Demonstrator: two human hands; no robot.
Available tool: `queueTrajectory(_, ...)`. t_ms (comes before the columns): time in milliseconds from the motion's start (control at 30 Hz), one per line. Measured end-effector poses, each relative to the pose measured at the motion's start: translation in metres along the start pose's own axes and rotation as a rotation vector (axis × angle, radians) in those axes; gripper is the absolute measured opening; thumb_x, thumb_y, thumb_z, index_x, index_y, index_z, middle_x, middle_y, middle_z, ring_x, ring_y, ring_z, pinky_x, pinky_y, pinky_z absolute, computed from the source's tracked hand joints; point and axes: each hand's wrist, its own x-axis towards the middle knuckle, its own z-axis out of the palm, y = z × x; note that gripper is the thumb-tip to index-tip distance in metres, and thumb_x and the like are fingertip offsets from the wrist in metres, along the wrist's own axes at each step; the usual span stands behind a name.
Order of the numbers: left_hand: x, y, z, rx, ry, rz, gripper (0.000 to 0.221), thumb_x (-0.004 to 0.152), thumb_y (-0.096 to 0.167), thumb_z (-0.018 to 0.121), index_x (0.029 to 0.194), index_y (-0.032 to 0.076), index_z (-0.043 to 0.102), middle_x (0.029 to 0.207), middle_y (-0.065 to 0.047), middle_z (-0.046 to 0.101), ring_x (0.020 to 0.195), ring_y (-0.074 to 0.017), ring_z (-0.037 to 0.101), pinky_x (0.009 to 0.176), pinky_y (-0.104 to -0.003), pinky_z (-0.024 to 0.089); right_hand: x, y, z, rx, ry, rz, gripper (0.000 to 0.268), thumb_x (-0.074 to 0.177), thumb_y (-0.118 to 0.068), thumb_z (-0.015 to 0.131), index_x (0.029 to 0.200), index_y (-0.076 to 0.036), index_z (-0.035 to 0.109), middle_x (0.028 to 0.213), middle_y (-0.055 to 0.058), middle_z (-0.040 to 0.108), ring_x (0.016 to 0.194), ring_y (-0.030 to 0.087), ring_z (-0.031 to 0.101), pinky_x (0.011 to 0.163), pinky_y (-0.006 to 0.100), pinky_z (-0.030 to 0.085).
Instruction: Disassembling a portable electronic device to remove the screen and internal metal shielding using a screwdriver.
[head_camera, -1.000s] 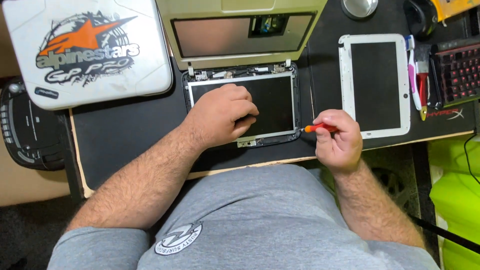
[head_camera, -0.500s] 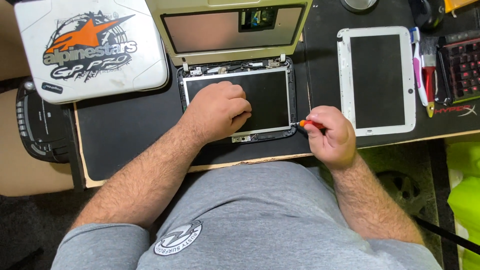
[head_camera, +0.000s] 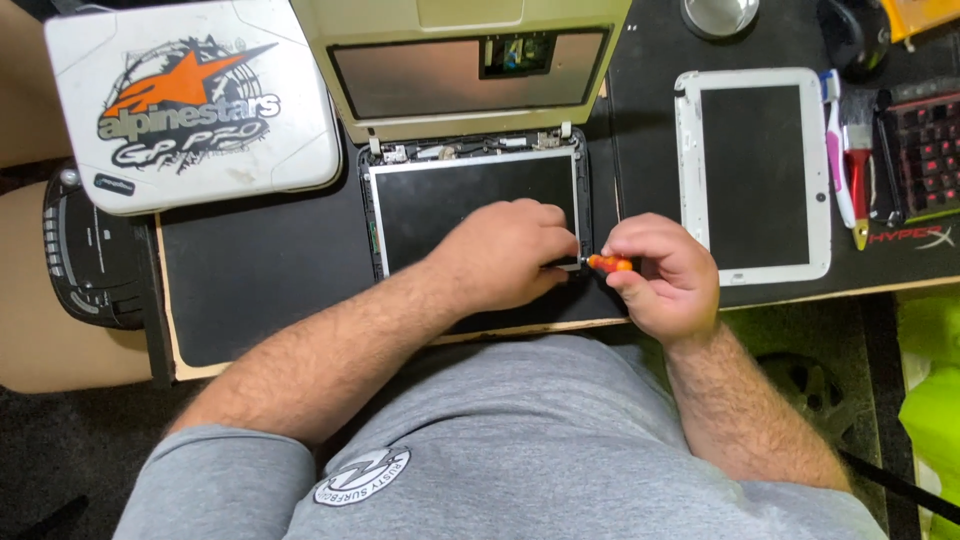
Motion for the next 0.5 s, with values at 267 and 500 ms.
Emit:
queueTrajectory(267, 0.021, -0.006, 0.048, -0.304, 0.169, 0.140, 0.015, 0.089, 0.026, 0.074, 0.090, 0.018, 0.062, 0.092, -0.003, 0.063, 0.095, -0.0297, 0.068, 0.078, -0.044, 0.059, 0.014, -0.019, 0.000, -0.137, -0.130, -0.055, 0.026, 0.104, -0.024, 0.061, 0.099, -0.004, 0.077, 0.097, 0.009, 0.071, 0.095, 0.028, 0.060, 0.092, 0.045, 0.052)
queueTrajectory(500, 0.023, -0.005, 0.051, -0.346, 0.208, 0.153, 0.009, 0.095, 0.024, 0.072, 0.094, 0.017, 0.066, 0.088, -0.003, 0.069, 0.091, -0.0295, 0.070, 0.080, -0.042, 0.061, 0.005, -0.013, -0.003, -0.152, -0.076, 0.000, 0.029, 0.106, -0.020, 0.054, 0.106, -0.001, 0.077, 0.093, 0.008, 0.059, 0.099, 0.027, 0.056, 0.098, 0.043, 0.048)
